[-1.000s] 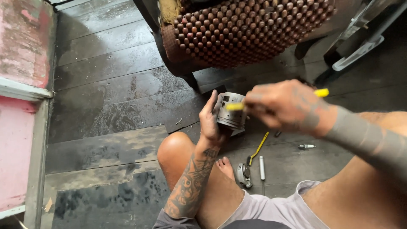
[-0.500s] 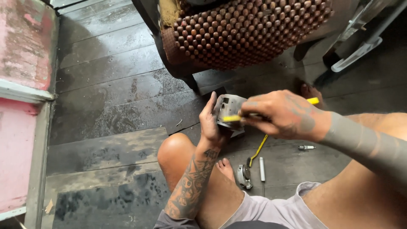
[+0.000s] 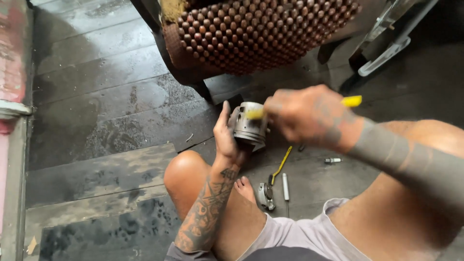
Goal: The person sits on the floor and scrubs a cylindrical metal part with a yellow-handled brush. They rotate the part to clean different sides and the interior, focusing on removing grime from the surface.
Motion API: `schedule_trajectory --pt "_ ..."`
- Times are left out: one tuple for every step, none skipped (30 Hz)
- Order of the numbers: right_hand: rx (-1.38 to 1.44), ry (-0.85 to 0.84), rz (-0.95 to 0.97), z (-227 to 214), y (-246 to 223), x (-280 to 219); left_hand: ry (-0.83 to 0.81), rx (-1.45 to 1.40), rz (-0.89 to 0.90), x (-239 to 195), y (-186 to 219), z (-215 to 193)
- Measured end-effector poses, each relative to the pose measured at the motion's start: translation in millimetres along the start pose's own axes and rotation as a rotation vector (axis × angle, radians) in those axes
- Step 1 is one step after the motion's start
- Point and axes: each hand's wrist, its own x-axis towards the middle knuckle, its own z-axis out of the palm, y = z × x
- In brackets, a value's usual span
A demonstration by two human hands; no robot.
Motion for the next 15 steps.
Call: schedule_trajectory --pt "-0.002 0.002 -0.002 -3 -2 2 -0.002 -0.001 0.003 8 0 -8" --pt "0.165 -0.047 0.007 -5 -5 3 -0.002 0.028 0.024 17 0 -16" --pt "0.336 -0.098 0.022 -5 -8 2 0.003 0.061 0.038 25 -1 -27" --pt "0.339 -0.099 0.026 -8 -3 3 0.005 0.063 0.034 12 2 -13" --pt "0.146 -0.055 0.066 -11 3 3 0.012 0.046 0.024 0 3 0" --pt "-0.046 -0.011 0.104 -14 9 3 0.019 0.029 0.014 -12 5 14" --pt "-0.051 -0.011 0.107 -2 7 -1 0.015 0.029 0.011 -5 4 2" --pt "-0.071 -0.056 0.089 10 6 -5 -0.012 0.069 0.020 2 3 -10" --pt "-0.091 -0.098 0.072 21 4 -7 -0.041 0.113 0.031 10 4 -21" --pt "-0.094 -0.093 0.077 10 10 -1 -0.048 0.118 0.029 5 7 -13" --pt "-0.156 -0.048 0.130 1 14 1 -0.038 0.117 0.063 -1 7 -7" --pt "-0.219 -0.004 0.182 -8 18 3 -0.029 0.117 0.096 -8 8 -2" --pt "-0.219 -0.014 0.185 -10 23 2 -0.025 0.112 0.088 -7 10 -6" --pt "0.001 0.026 0.190 -13 26 2 -0.020 0.094 0.056 -8 12 -10" --pt "0.210 0.079 0.193 -20 33 5 -0.029 0.080 0.031 -5 17 -8"
